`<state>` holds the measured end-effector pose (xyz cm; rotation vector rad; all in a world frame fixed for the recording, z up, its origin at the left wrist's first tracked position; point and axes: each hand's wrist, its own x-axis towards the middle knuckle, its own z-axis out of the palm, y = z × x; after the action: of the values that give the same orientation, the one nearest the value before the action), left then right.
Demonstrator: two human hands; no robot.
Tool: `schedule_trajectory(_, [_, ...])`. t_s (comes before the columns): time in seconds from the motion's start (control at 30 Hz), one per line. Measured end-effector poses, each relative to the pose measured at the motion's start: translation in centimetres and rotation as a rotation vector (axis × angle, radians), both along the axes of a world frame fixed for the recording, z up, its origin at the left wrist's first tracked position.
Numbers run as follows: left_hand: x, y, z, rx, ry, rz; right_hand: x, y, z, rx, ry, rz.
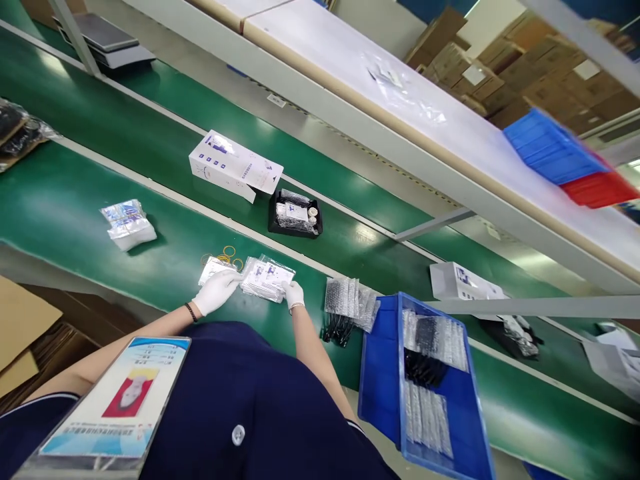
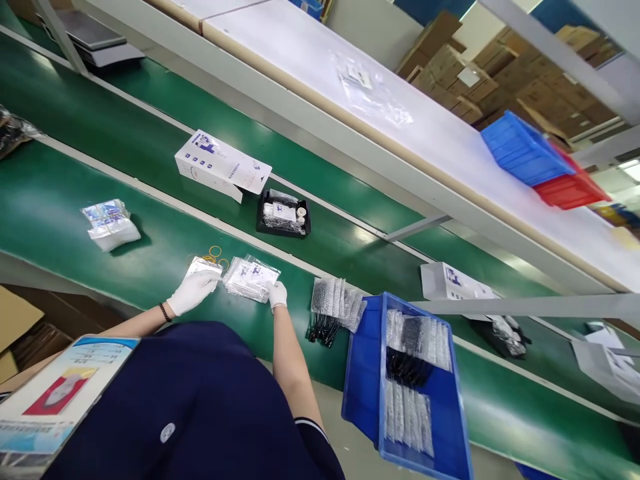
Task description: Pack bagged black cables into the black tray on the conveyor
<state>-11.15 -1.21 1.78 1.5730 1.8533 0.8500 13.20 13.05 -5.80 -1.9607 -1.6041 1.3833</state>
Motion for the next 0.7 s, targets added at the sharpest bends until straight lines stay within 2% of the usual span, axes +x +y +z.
schedule_trajectory(0.1, [2.5, 0.1, 0.1, -0.012, -0.047, 0.019, -0.1, -2.2, 1.5, -0.017, 0.099, 0.082])
schedule_trajectory(0.23, [5.9, 0.6, 0.4, -0.191, -0.258, 0.074, 0.6, -4.5, 3.0, -0.024, 0.098, 0.169])
schedule_trajectory(0.33, [7.0, 0.3, 0.7, -0.230, -0.359, 0.113, 4.0, -2.8, 4.4, 0.030, -0.013, 0.114])
schedule_trajectory(0.47, [7.3, -1.4, 1.9, -0.241, -0.374, 0.168, 12.3, 2.0, 6.0, 0.182, -0.312, -0.140])
schedule_trajectory(0.53, [7.6, -2.2, 2.6, -0.261, -0.371, 0.218, 15.8, 3.5, 6.2, 0.207, -0.443, -0.235])
schedule_trajectory(0.6, [8.2, -2.8, 3.2, -0.266, -0.371, 0.250, 17.7, 3.9, 6.1, 0.222, -0.504, -0.248])
schedule_trajectory(0.7, [9.4, -3.0, 3.4, -0.248, -0.385, 0.292, 17.9, 3.5, 5.7, 0.275, -0.475, -0.174])
